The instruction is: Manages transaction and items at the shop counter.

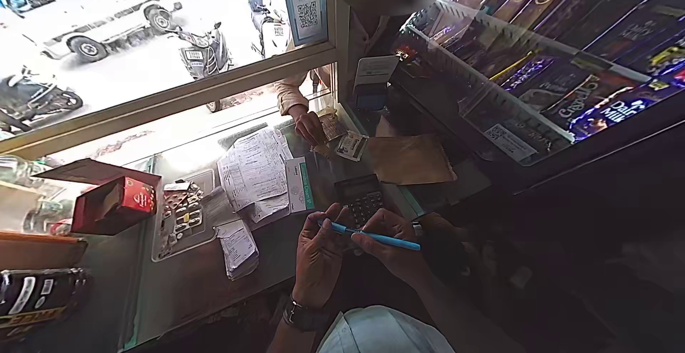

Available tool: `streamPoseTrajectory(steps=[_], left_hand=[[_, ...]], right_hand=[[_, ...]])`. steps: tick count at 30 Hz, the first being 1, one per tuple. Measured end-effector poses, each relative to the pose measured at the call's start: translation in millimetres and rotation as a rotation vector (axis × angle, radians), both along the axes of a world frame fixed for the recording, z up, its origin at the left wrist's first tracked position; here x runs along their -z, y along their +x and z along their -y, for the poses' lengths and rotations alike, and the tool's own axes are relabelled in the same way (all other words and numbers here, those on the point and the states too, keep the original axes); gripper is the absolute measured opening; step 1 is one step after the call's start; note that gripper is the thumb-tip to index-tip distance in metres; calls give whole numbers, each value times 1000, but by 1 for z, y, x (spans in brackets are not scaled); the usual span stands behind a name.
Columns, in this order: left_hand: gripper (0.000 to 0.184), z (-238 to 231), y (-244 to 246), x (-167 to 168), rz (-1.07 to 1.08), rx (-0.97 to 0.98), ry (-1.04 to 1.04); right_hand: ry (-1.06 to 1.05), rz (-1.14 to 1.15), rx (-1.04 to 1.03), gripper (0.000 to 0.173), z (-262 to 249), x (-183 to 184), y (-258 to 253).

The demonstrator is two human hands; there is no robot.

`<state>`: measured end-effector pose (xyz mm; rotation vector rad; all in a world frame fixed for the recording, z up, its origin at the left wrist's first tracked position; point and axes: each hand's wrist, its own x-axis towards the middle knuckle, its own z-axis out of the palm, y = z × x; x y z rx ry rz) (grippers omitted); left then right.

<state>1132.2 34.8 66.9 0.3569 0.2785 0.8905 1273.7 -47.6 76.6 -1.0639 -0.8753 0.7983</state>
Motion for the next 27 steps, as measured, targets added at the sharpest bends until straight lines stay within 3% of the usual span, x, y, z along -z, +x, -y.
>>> streamPoseTrajectory(steps=[5,8,10,14,19,24,27], left_hand=[[11,18,1,12,48,46,-24],[14,13,-13,14,0,-1,-1],[23,3,-23,5,-136,-163,100],[27,-19,-54,-11,-333,-426,259],[28,-11,-77,-3,-428,-395,210],[29,1,-99,8,-466,-442,145],[31,4,-118,12,-500,-462,147]], right_hand=[[61,136,108,15,-4,13,-11],[127,209,-89,15,-12,28,-12],[110,414,-291,18,-32,30,6],[-280,707,-122,27,-108,17,61],[-613,618,-73,64,-209,35,91],[-772,704,-98,72,-224,37,76],[-783,774,-208,63,-208,29,59]])
